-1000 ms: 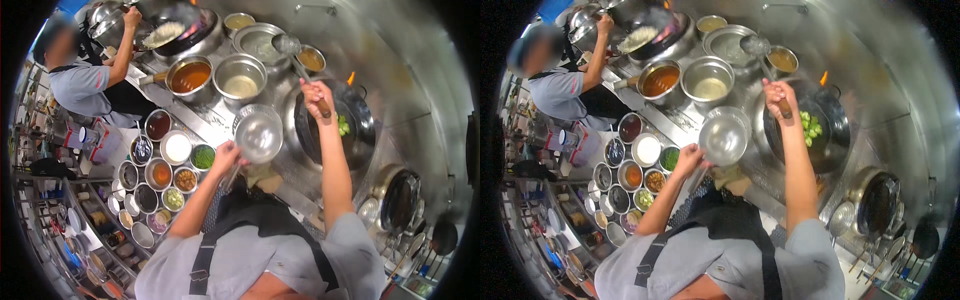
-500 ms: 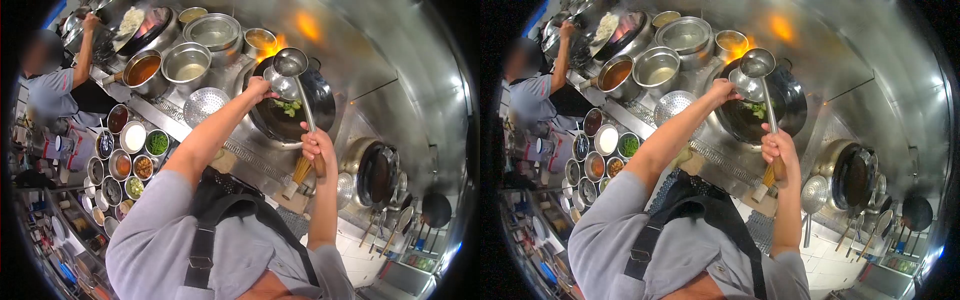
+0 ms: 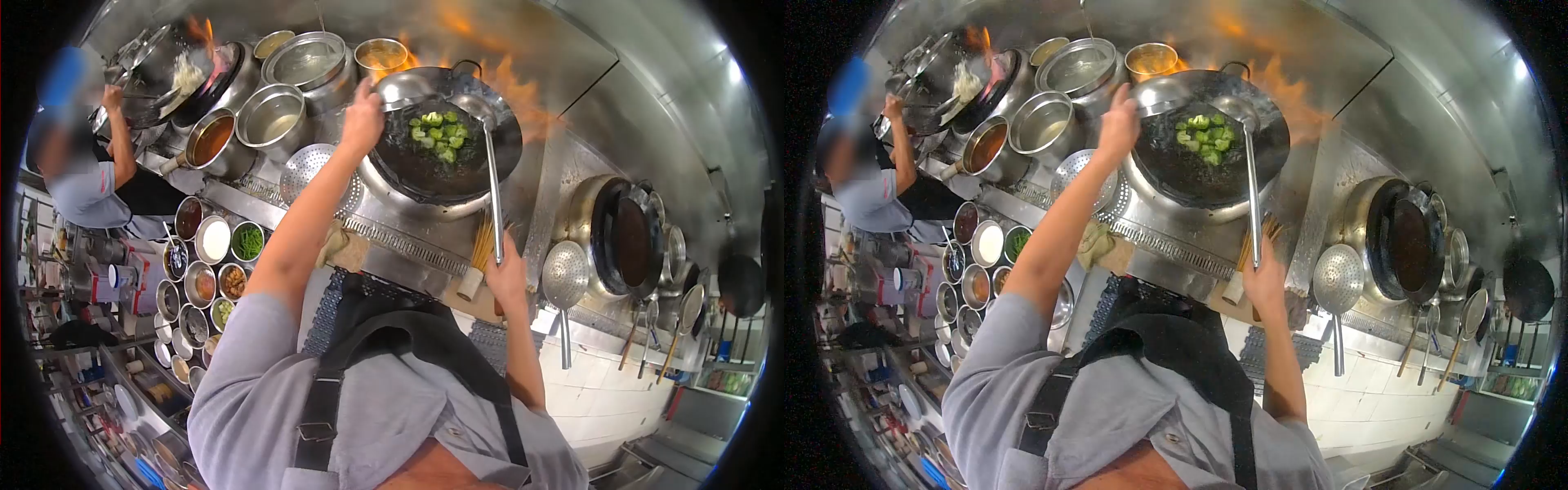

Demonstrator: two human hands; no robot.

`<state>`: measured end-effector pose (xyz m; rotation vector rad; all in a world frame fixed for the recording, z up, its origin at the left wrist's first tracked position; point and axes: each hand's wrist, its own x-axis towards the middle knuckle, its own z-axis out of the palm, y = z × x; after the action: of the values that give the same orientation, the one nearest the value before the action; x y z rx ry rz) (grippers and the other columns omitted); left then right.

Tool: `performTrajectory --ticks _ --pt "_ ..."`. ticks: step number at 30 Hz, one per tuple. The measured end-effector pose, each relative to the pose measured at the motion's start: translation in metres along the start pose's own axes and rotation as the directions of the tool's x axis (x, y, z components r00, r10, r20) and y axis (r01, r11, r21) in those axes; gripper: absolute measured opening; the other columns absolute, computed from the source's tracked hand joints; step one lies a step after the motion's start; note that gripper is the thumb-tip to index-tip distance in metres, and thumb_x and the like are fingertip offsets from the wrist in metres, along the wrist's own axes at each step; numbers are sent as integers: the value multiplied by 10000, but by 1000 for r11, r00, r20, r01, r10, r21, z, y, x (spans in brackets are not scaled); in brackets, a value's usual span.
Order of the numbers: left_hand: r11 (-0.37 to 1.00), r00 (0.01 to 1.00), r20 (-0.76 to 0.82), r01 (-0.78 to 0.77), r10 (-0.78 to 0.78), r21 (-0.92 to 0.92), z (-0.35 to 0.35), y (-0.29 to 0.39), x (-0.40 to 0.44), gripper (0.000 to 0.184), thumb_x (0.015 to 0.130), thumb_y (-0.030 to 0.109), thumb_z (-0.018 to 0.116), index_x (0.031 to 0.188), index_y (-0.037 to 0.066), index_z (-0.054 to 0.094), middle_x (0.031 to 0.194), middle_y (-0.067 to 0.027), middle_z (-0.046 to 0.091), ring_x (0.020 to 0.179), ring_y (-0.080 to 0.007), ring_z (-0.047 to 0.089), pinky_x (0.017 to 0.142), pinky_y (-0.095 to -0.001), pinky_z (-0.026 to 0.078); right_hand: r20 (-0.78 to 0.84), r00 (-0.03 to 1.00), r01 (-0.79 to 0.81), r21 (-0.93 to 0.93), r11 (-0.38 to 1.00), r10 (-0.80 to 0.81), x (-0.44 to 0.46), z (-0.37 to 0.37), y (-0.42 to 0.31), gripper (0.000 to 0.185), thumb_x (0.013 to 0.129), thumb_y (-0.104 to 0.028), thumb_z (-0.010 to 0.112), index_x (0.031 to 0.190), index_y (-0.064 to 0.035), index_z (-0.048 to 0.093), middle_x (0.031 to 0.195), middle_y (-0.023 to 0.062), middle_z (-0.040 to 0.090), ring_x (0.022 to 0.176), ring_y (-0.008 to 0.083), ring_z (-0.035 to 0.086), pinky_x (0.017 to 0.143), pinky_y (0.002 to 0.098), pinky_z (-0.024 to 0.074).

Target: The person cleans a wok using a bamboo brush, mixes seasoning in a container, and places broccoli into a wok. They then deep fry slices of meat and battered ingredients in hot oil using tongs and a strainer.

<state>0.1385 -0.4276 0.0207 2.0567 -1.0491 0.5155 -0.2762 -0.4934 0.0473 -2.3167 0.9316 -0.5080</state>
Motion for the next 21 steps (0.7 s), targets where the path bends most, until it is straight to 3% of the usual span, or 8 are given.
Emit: performTrajectory --ticks 1,3,5,7,11,16,19,21 --pt "999 992 -125 -37 35 -16 -17 -3 -8 156 753 3 602 905 -6 633 1286 -294 552 892 -443 668 778 -495 558 -41 994 102 -15 995 -103 -7 4 9 502 853 -76 567 1347 -16 505 976 227 683 842 382 689 739 409 535" --pt "990 943 -305 -114 134 84 -44 -28 -29 144 749 -21 588 890 -29 617 1018 -242 671 812 -351 704 697 -413 565 225 963 -209 261 942 151 -20 -12 -5 481 854 -48 541 1332 -6 506 797 146 624 614 265 621 562 352 490" --pt "798 862 -7 465 -506 -382 -70 -54 -74 93 779 -21 570 862 -49 602 782 -143 661 728 -215 691 592 -334 541 467 856 -459 491 741 221 -35 -25 -22 461 868 -29 527 1328 0 503 681 73 547 472 158 532 437 301 427" --pt "608 783 43 516 -621 -604 -103 -70 -120 84 808 -11 567 850 -79 593 757 -100 636 676 -156 652 552 -306 557 623 770 -612 658 438 139 -49 -35 -32 440 896 -20 526 1334 2 495 629 10 453 416 63 423 364 255 346" --pt "443 622 85 640 -778 -628 -164 -76 -183 107 853 5 560 899 -84 598 814 -81 623 647 -139 600 610 -335 617 787 612 -766 614 190 -77 -44 -24 -38 472 904 -20 518 1368 15 440 611 -9 412 408 77 415 368 245 345" --pt "386 571 122 681 -812 -623 -204 -87 -222 46 845 0 556 831 -45 556 759 -50 579 614 -101 554 626 -331 624 789 602 -737 609 293 -123 -32 25 -58 442 925 -78 544 1353 -25 446 633 -16 404 418 60 379 380 237 348" --pt "381 564 138 698 -814 -607 -207 -102 -232 75 849 3 556 785 -24 527 729 -48 560 595 -107 559 618 -332 626 825 549 -807 565 172 -133 -26 31 -61 435 929 -64 544 1352 -35 447 634 -13 412 418 63 387 380 246 354" --pt "349 577 185 686 -795 -639 -203 -114 -239 100 847 -1 562 760 -9 513 731 -56 565 593 -117 572 608 -337 626 800 597 -749 583 315 -63 -26 49 -62 434 932 -62 541 1353 -28 442 632 -13 418 419 61 391 376 249 354"
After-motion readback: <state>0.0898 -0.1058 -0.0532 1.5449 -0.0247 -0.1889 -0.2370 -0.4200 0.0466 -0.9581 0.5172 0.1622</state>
